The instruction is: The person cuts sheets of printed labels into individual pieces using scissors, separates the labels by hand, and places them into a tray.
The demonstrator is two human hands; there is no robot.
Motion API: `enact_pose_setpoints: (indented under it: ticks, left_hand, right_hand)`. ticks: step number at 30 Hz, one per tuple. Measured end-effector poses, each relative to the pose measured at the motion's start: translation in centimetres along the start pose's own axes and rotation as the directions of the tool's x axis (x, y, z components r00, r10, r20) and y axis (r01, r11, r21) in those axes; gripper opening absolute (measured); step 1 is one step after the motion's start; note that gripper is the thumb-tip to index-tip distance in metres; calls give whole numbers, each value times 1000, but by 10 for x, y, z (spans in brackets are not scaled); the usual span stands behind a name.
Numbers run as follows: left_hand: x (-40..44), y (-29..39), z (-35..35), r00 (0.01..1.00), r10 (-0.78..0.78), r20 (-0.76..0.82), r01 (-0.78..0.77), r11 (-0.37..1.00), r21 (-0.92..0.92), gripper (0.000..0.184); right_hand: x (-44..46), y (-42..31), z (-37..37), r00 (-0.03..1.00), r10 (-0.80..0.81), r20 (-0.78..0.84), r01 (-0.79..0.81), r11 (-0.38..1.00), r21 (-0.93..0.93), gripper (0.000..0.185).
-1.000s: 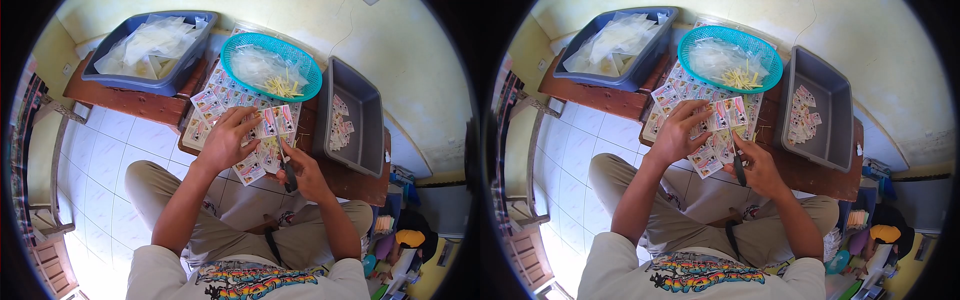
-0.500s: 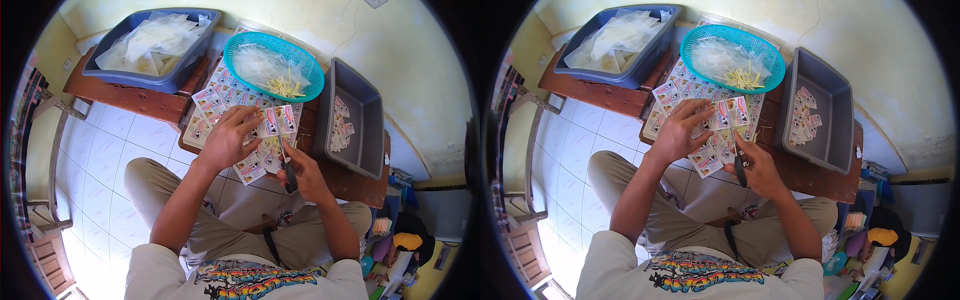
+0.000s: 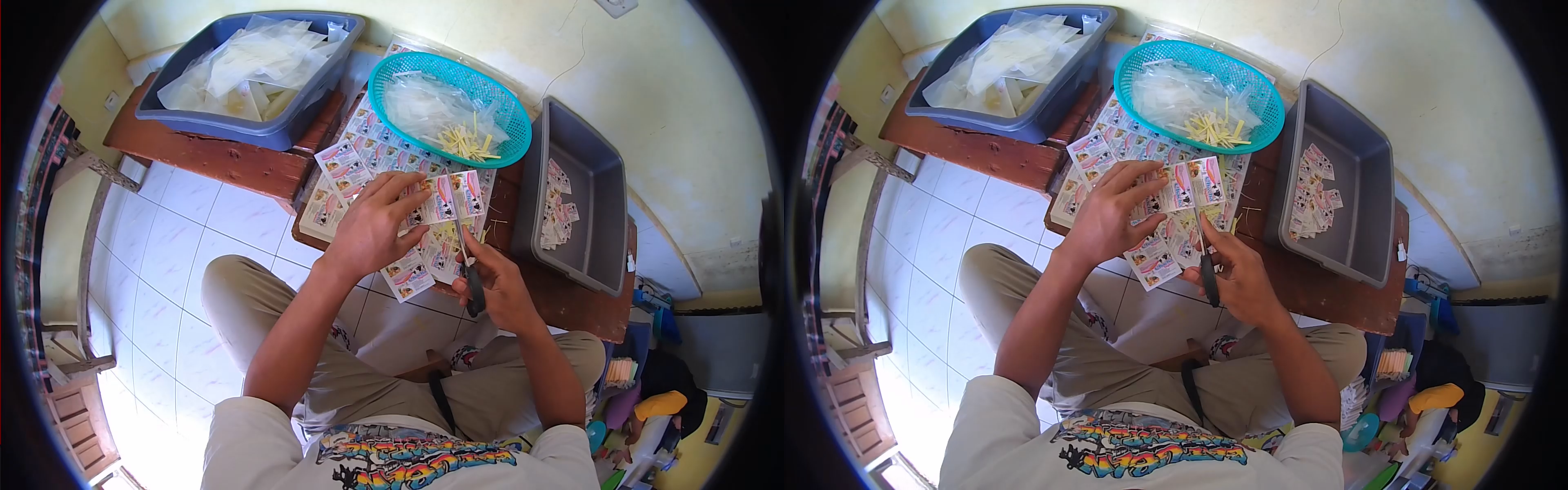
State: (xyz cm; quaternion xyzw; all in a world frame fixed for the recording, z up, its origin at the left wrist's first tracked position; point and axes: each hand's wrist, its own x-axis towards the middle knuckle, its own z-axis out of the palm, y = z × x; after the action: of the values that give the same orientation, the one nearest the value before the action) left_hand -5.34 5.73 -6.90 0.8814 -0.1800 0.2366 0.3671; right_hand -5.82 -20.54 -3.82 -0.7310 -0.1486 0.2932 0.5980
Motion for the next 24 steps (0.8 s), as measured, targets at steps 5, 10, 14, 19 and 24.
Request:
enact_pose_setpoints:
  ticks: [5,10,14,19,24]
  left_hand:
    - [0,-1,0,1000,-1,3,1,1000,-3,50]
    - [-1,-2,0,999,-6,32,6,1000,3,49]
    - [-1,-4,1,1000,-8,29,8,1000,-6,49]
    - [-1,-3,0,999,-11,30,11,1000,-6,49]
    - [-1,-3,0,1000,-8,28,8,1000,4,49]
  right_hand:
    - [0,1,0,1000,-8,-2,8,1000,-4,81]
    - [2,8,0,1000,-27,-14,27,1000,2,83]
    - [2,8,1,999,-43,-27,43,999,29,84]
    - [2,8,0,999,-42,-23,43,999,25,84]
    - [2,7,1,998,-47,-28,48,999,22,84]
